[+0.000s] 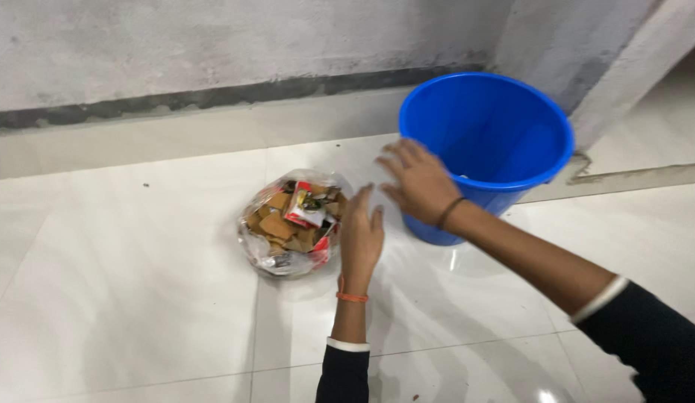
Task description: The person sorts waste by hand, transferring pieces of cardboard and packaging from a clear plastic bag into a blue bucket. The person repeatedly picks up handfuls of material from the bag and places them into the bucket.
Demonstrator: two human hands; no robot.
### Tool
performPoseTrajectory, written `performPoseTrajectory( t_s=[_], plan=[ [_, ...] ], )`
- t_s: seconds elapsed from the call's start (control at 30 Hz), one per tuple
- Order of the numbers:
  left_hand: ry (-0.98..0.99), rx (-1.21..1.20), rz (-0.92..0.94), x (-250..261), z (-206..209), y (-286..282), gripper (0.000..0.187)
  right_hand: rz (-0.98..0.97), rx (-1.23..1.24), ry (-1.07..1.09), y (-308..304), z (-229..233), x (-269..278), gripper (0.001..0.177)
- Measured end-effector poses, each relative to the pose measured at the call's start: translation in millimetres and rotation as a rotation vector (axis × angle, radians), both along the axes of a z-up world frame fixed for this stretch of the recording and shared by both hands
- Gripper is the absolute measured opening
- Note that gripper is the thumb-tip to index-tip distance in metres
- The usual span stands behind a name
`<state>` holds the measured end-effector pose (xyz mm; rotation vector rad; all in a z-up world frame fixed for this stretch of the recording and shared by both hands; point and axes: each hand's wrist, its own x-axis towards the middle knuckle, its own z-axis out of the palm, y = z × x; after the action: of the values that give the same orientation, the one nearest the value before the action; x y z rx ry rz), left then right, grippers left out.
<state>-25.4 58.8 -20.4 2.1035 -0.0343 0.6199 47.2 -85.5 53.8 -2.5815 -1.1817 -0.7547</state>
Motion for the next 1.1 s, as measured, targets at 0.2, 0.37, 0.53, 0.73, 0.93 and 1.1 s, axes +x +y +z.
performPoseTrajectory(
  t_s=[0.2,0.37,0.53,0.73,0.93,1.1],
  plan=[
    [0.01,0.002,-0.149,-19,29,-52,0.037,-0.264,0.032,0.457,-99,15,-16,0.044],
    [-0.065,0.004,-0.109,-24,31,-62,0.034,-0.416,-0.215,0.511,-124,-20,-67,0.035],
    [-0.117,-0.046,0.031,-21,26,-58,0.041,-0.118,-0.167,0.555,-132,-38,-109,0.046],
    [-0.006,-0.068,0.087,-22,25,-64,0.05,-0.04,-0.231,0.917,-136,-53,-109,0.051],
    [-0.019,-0.074,0.042,-29,25,-65,0.054,-0.254,-0.562,1.092,-152,-93,-37,0.063],
    [-0.048,-0.092,0.038,-31,24,-65,0.053,-0.512,-0.789,0.869,-158,-136,16,0.082]
  ],
)
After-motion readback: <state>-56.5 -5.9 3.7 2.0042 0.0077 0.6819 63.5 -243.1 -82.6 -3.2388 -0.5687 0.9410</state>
